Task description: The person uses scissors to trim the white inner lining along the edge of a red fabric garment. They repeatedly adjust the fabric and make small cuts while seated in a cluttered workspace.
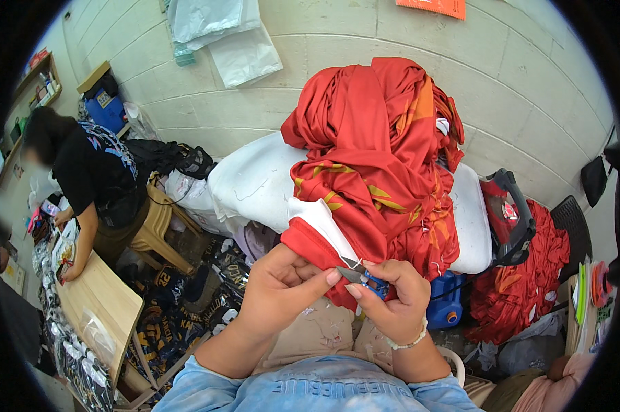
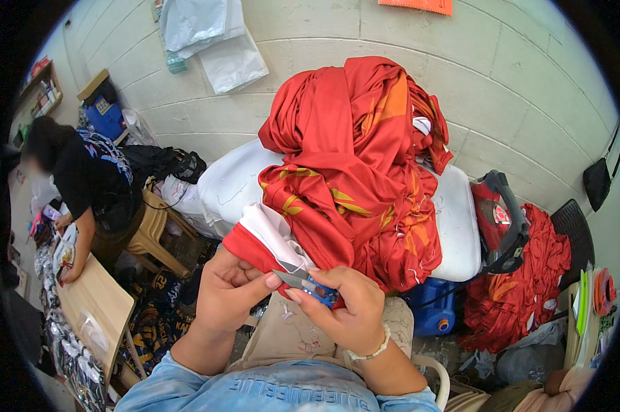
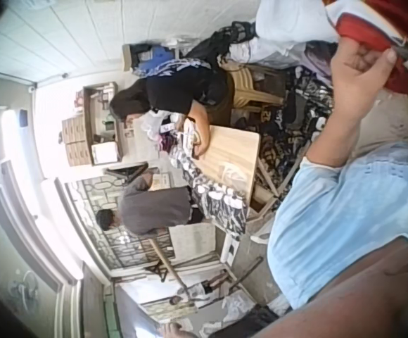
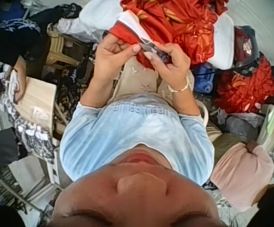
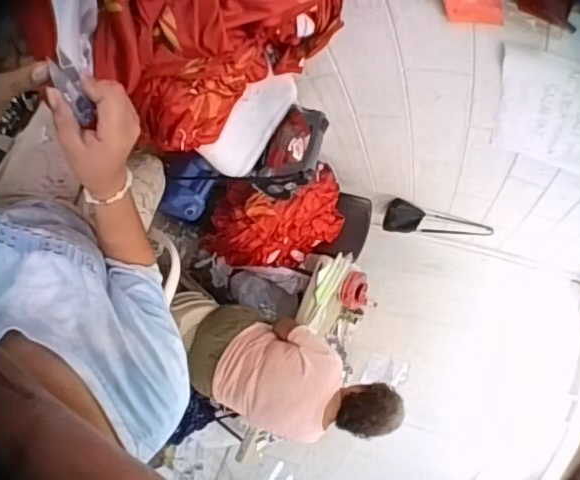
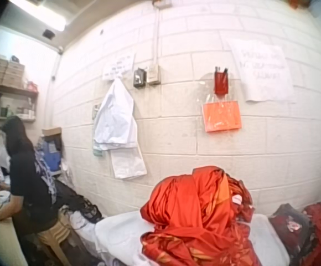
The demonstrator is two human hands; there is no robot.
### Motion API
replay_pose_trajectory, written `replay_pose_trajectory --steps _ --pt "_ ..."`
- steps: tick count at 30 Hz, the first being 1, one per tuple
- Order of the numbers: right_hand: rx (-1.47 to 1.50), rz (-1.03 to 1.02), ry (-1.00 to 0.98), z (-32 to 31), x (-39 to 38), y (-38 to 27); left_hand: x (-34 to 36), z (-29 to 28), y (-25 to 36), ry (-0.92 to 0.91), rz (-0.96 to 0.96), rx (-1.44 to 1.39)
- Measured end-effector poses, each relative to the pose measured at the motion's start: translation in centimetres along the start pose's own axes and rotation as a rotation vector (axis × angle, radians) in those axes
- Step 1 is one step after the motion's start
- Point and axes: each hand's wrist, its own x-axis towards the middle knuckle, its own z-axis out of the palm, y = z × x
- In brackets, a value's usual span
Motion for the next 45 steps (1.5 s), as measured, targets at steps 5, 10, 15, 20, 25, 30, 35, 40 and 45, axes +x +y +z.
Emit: replay_pose_trajectory --steps 5,10,15,20,25,30,35,40,45 --pt "-0.063 -0.004 -0.026 -0.3 0.1 -0.1 -0.1 0.0 0.0 0.013 0.003 -0.002" --pt "0.359 0.35 -0.016 -0.2 -1.0 -0.1 0.1 -0.1 -0.2 0.008 -0.004 0.001" --pt "0.391 0.498 -0.164 -0.1 -2.0 0.9 0.6 0.0 -0.4 0.081 0.021 0.009" --pt "0.341 0.51 -0.136 0.0 -2.1 1.3 0.9 -0.8 -0.2 0.118 0.027 -0.009" --pt "0.234 0.28 -0.023 0.2 -2.0 0.4 0.8 -0.5 -0.5 0.115 0.038 -0.005" --pt "0.003 0.116 -0.055 -0.4 -1.6 0.1 0.8 -0.4 -0.4 0.08 0.051 0.005" --pt "-0.029 0.065 -0.016 -0.2 -1.3 0.0 0.6 0.0 -0.6 0.081 0.014 0.002" --pt "-0.025 0.038 -0.011 0.1 -0.7 -0.2 0.5 0.1 -0.7 0.067 0.014 0.002" --pt "-0.055 0.009 -0.019 0.1 -0.1 -0.4 0.5 -0.1 -0.7 0.024 0.023 -0.021"
